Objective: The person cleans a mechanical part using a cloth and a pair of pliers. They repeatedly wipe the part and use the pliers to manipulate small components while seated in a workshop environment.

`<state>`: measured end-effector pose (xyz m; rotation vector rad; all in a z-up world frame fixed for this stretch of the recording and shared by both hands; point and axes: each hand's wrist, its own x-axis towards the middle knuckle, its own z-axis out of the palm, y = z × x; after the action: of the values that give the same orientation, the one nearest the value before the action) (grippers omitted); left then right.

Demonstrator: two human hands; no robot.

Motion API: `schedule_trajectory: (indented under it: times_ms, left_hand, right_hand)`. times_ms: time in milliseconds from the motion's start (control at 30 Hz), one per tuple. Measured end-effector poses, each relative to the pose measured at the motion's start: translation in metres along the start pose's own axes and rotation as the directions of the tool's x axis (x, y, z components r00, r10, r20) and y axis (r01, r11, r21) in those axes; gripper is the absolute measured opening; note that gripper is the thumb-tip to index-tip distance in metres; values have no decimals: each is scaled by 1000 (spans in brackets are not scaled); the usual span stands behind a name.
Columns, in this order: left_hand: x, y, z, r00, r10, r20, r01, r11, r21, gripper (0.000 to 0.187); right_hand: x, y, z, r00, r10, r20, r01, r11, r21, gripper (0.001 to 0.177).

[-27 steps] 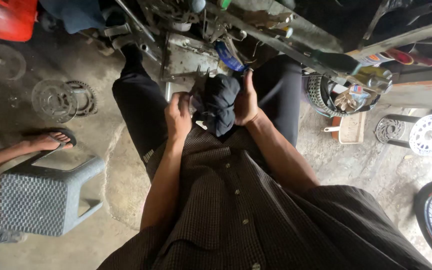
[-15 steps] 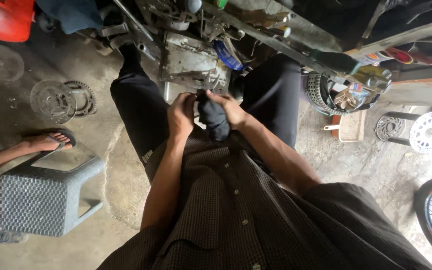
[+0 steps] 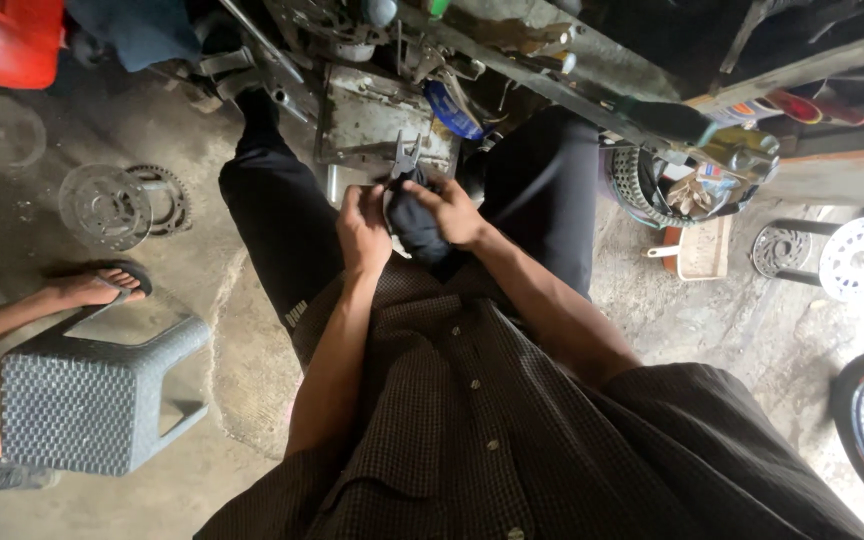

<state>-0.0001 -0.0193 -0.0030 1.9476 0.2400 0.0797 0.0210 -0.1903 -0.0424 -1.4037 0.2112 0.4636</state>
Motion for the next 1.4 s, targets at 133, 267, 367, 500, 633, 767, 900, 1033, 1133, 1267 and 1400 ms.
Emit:
schedule_trajectory:
  times_ms: [133, 267, 367, 500, 633, 767, 900, 1033, 1133, 1267, 1400]
  left_hand:
    - [5, -15, 5, 989, 146, 28, -130, 942, -310, 21]
    - [8, -21, 1, 992, 124, -13, -124, 987, -107, 24]
    - [10, -31, 3, 995, 83, -60, -87, 994, -60, 26]
    - [13, -40, -2, 994, 79, -69, -80, 997, -3, 33]
    - [6, -14, -4, 848, 474, -236, -250, 752, 610, 47]
    - [10, -42, 1, 945, -193, 265, 253, 943, -216, 47]
    - [15, -37, -4, 944, -97, 314, 254, 823, -509, 42]
    - [29, -32, -19, 925, -328, 190, 378, 842, -386, 34]
    - [43, -36, -46, 908, -365, 206, 387, 539, -749, 27]
    - [43, -49, -69, 896, -196, 398, 432, 589, -683, 23]
    - [30, -30, -56, 819, -127, 560, 508, 615, -604, 24]
  right_hand:
    - [0, 25, -9, 967, 227, 112, -247, 747, 618, 23]
    - [-3, 30, -3, 829, 95, 551, -549, 328, 769, 28]
    - [-12, 28, 2, 821, 66, 567, -559, 293, 776, 28]
    - [-27, 4, 17, 975, 204, 83, -220, 899, 378, 38]
    - [-24, 2, 16, 987, 37, 159, -78, 963, 259, 44]
    - [-20, -9, 13, 988, 60, 145, -29, 979, -202, 52]
    - [-26, -24, 20, 968, 27, 250, 49, 955, -294, 53]
    - [-21, -22, 6, 961, 10, 277, 76, 951, -299, 53]
    - [-5, 15, -31, 971, -23, 239, 101, 941, -322, 46]
    - [18, 30, -59, 991, 40, 126, -86, 919, 384, 38]
    - [16, -30, -25, 971, -71, 228, -178, 422, 889, 45]
